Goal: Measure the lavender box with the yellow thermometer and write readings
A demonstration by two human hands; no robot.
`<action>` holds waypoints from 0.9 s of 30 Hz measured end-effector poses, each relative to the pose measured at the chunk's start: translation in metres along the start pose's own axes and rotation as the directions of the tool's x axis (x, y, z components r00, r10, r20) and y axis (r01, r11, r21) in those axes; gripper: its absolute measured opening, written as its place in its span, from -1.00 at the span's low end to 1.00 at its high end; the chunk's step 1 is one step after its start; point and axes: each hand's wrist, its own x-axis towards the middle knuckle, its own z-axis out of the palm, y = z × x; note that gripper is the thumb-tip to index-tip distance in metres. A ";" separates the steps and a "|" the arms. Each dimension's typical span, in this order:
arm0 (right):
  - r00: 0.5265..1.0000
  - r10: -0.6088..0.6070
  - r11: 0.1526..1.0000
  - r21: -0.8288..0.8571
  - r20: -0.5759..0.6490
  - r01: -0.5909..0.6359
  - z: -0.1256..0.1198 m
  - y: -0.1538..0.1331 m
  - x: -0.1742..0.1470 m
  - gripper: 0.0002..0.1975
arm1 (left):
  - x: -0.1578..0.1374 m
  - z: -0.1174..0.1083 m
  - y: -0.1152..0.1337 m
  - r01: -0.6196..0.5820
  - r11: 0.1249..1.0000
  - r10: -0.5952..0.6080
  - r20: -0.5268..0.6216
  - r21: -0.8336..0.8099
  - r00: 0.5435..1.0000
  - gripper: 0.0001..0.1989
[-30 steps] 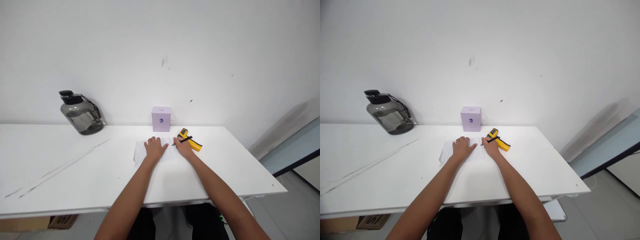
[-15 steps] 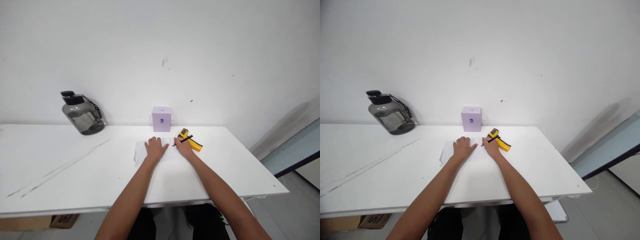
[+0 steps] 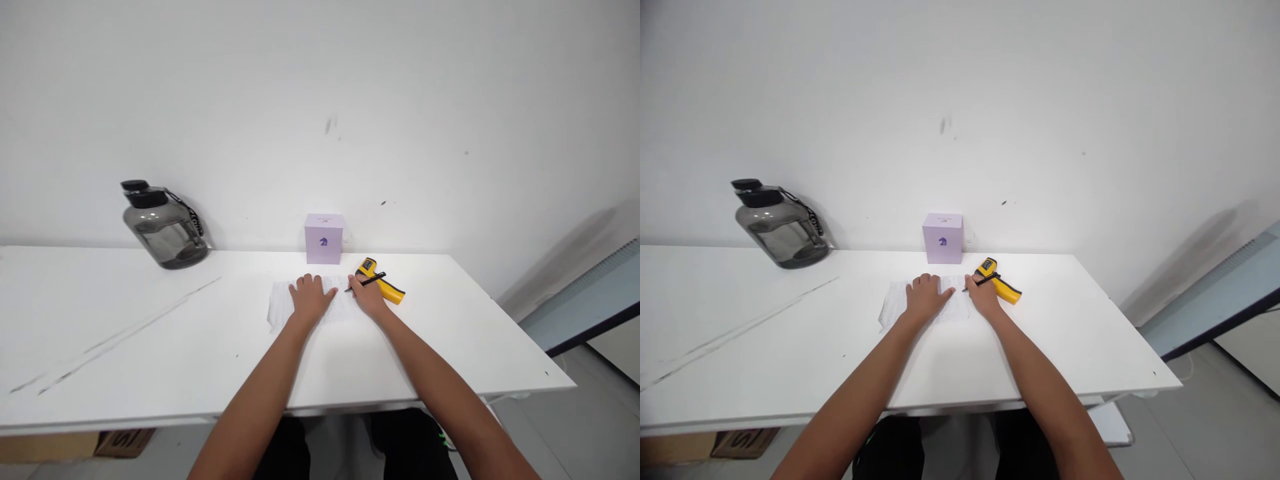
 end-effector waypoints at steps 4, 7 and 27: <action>1.000 0.001 1.000 -0.010 -0.006 -0.001 0.000 -0.001 0.000 -0.64 | 0.000 0.000 0.000 -0.002 1.000 0.002 0.001 0.000 1.000 -0.46; 1.000 0.007 1.000 -0.005 -0.007 -0.008 -0.001 -0.002 0.000 -0.64 | -0.001 0.000 0.000 -0.001 1.000 0.001 0.002 0.000 1.000 -0.46; 1.000 0.016 1.000 0.024 -0.012 -0.016 -0.001 -0.004 -0.002 -0.62 | -0.001 -0.001 0.002 0.009 1.000 -0.008 0.009 -0.010 1.000 -0.47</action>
